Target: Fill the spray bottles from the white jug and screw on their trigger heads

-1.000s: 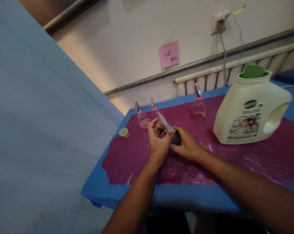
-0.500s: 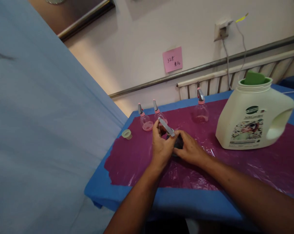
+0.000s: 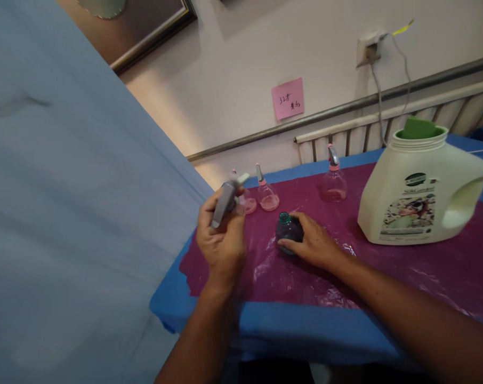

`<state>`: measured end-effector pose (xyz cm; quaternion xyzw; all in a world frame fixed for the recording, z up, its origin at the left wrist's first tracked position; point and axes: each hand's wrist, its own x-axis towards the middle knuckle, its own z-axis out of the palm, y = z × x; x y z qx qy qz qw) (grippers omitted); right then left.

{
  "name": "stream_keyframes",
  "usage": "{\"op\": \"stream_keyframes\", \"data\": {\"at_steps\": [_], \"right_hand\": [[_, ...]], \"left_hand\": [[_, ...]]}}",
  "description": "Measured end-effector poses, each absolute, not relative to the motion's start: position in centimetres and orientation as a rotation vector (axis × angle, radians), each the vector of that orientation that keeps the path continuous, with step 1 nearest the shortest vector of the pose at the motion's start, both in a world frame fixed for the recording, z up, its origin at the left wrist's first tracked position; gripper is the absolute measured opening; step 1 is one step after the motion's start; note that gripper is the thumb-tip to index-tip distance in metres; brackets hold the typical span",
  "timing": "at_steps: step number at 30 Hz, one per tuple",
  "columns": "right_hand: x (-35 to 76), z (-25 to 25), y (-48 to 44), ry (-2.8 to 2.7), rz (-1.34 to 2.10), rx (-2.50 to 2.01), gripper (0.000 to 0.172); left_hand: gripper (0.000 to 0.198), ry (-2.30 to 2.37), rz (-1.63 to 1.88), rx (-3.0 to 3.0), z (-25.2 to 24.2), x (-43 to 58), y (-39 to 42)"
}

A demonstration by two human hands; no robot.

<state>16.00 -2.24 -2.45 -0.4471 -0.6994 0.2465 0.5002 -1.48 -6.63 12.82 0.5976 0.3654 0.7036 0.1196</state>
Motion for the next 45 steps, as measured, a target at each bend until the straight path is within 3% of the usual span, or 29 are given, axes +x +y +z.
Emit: {"op": "stream_keyframes", "data": {"at_steps": [3,9,14,20,26,31,38,45], "right_hand": [[16.1,-2.3,-2.3,-1.703,0.609,-1.097,0.063],[16.1,-2.4,-2.3,-1.694,0.617,-1.118,0.061],[16.2,-2.7,-2.3,-1.707,0.601,-1.11,0.066],[16.2,-2.6,-2.4,-1.712,0.613,-1.127,0.065],[16.3,-2.8,-2.5,-1.721,0.624,-1.158,0.068],[16.4,-3.0,-2.5,-1.713,0.592,-1.152,0.07],[16.5,-3.3,-2.6,-1.722,0.543,-1.198,0.078],[16.7,-2.8,-3.0,-1.71,0.535,-1.204,0.093]], "left_hand": [[0.025,1.239,1.938,1.948,12.4,-5.1,-7.5],[0.026,1.546,1.247,2.195,6.5,-13.5,-7.6],[0.036,1.585,0.867,2.199,3.8,-18.5,-7.4],[0.056,1.546,0.545,2.243,4.2,-23.2,-7.4],[0.048,1.684,0.667,2.323,4.1,-23.7,-9.4],[0.037,1.711,0.545,2.501,2.4,-21.3,-11.5],[0.022,1.833,1.066,2.392,0.0,-17.0,-13.9],[0.02,1.761,1.166,2.437,-1.5,-13.1,-15.3]]}}
